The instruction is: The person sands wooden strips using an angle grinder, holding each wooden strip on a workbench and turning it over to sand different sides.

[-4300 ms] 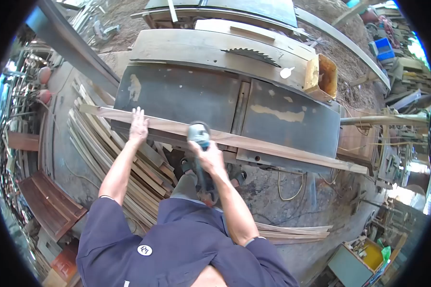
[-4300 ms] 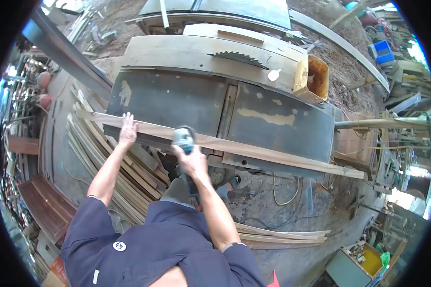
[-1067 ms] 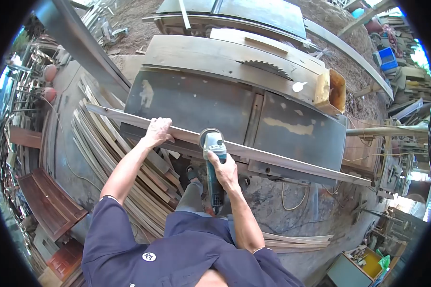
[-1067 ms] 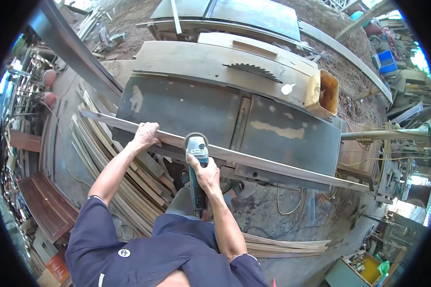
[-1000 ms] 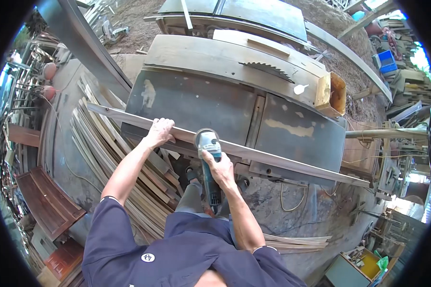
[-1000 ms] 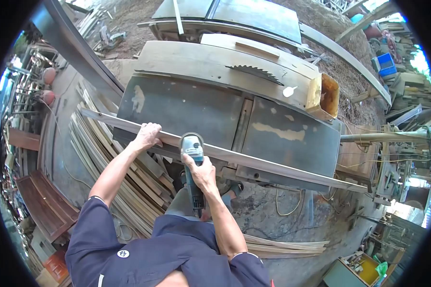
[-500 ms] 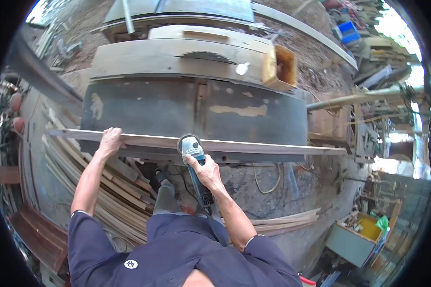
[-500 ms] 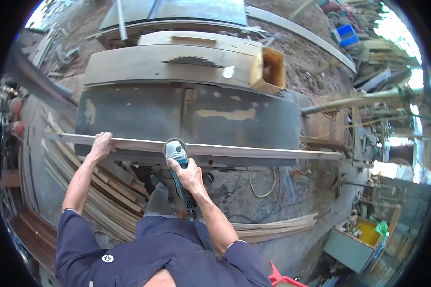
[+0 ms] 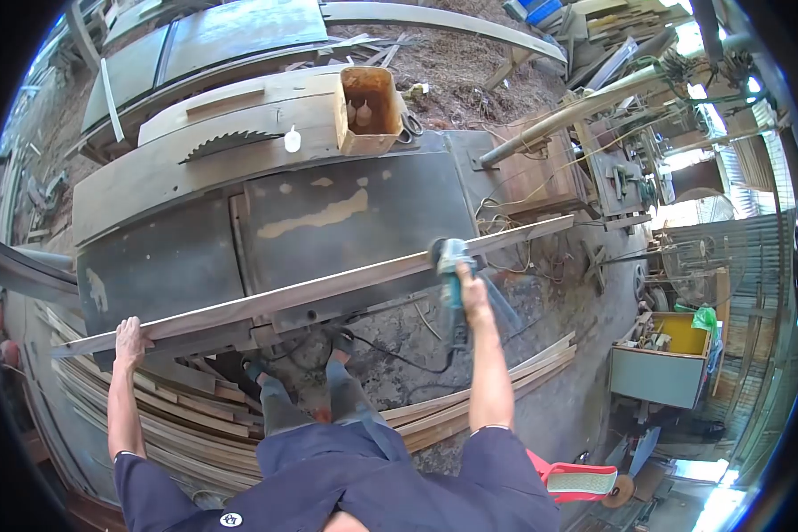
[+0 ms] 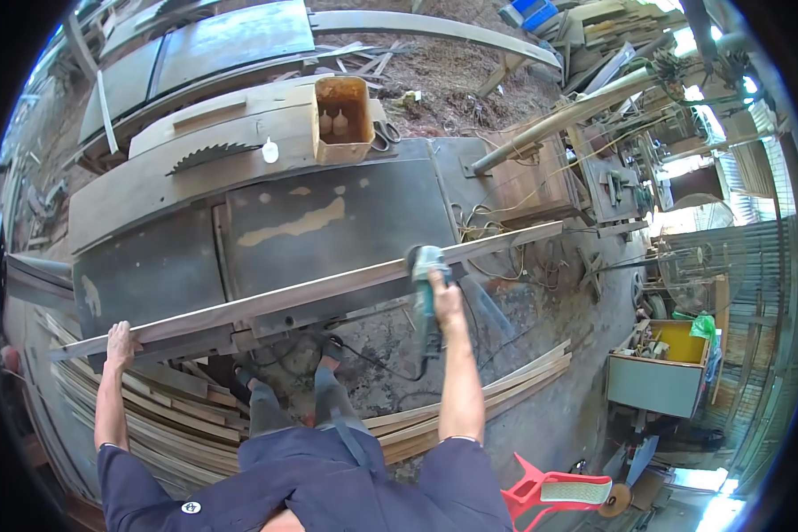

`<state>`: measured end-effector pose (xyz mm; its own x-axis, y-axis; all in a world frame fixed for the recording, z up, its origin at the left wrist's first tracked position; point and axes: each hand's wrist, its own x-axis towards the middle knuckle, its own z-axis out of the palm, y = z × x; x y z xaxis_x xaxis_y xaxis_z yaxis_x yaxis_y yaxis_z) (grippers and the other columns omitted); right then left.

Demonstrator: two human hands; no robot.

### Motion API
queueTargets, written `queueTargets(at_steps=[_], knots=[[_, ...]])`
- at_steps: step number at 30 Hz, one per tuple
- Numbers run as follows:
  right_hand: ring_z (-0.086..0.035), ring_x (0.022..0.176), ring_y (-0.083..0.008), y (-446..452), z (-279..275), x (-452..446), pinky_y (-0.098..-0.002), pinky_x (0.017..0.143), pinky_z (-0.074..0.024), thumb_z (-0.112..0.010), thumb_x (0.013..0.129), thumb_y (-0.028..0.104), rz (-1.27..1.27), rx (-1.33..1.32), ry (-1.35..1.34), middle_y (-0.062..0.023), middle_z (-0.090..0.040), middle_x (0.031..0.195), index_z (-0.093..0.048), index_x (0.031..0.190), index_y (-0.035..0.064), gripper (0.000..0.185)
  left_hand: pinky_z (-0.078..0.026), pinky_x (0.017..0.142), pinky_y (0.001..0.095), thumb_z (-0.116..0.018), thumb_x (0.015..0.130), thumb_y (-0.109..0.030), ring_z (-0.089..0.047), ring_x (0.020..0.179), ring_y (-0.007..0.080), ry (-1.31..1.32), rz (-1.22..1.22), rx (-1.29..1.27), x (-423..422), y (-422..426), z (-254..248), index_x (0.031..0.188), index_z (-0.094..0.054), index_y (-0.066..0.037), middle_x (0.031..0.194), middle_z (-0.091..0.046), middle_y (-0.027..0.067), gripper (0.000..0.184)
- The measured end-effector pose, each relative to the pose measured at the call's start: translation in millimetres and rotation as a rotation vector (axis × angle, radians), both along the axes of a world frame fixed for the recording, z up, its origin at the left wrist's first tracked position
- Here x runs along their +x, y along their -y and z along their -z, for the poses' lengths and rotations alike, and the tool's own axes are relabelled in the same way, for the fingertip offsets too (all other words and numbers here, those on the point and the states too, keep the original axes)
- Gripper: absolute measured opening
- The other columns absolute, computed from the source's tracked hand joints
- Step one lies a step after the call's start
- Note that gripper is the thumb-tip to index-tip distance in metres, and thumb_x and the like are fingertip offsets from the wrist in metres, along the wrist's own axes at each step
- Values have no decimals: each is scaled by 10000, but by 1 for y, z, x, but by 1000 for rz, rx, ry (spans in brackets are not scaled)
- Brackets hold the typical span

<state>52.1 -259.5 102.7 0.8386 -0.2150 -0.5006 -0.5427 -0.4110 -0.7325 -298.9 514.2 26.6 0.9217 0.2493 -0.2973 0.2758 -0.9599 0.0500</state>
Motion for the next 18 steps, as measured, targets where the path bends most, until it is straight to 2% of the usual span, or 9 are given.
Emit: queueTargets(at_steps=[3, 5, 9, 13, 16, 17, 18], knots=[[-669, 580, -225, 67, 16, 49, -357, 527, -566, -576, 965, 621, 152, 171, -18, -84, -652, 711, -678, 948, 13, 617, -415, 914, 470, -863, 646, -179, -529, 1028, 386, -11, -17, -2, 3, 1, -2, 1031, -515, -39, 1022, -553, 158, 537], [-661, 567, -223, 89, 7, 70, -371, 534, -582, -584, 917, 703, 233, 326, -22, -75, -637, 694, -662, 972, 34, 676, -415, 916, 470, -863, 648, -180, -528, 1030, 384, -15, -22, -1, 1, 3, -2, 1034, -516, -39, 1025, -554, 157, 538], [-661, 594, -224, 93, -2, 76, -374, 550, -579, -558, 921, 718, 247, 281, 14, -68, -622, 721, -646, 1022, 50, 682, -430, 886, 471, -844, 668, -186, -549, 1002, 380, 80, -27, -1, 5, 13, -13, 973, -542, -45, 981, -582, 144, 451], [-640, 570, -210, 35, -7, 26, -356, 536, -551, -541, 948, 690, 88, 285, -106, -75, -617, 700, -669, 995, 39, 665, -453, 844, 463, -797, 716, -186, -585, 951, 351, 254, 7, 51, 1, 35, -37, 897, -567, -64, 898, -607, 114, 316], [-646, 572, -198, -51, -30, -30, -335, 540, -544, -554, 949, 680, -14, 196, -131, -80, -648, 724, -685, 933, 31, 662, -463, 833, 450, -770, 746, -182, -604, 933, 326, 331, 24, 73, -8, 32, -23, 886, -571, -76, 877, -609, 97, 266], [-650, 601, -178, -75, -26, -50, -318, 555, -535, -590, 942, 658, -66, 169, -105, -67, -666, 762, -700, 953, 16, 652, -465, 830, 444, -766, 750, -183, -608, 928, 320, 321, 15, 72, -9, 33, -27, 884, -573, -79, 874, -608, 94, 257], [-644, 631, -155, -121, -52, -72, -306, 567, -524, -629, 938, 626, -106, 194, -86, -47, -664, 785, -710, 1009, 0, 635, -468, 827, 439, -762, 754, -183, -613, 922, 313, 315, 4, 68, -8, 37, -30, 883, -575, -83, 870, -608, 91, 248]])
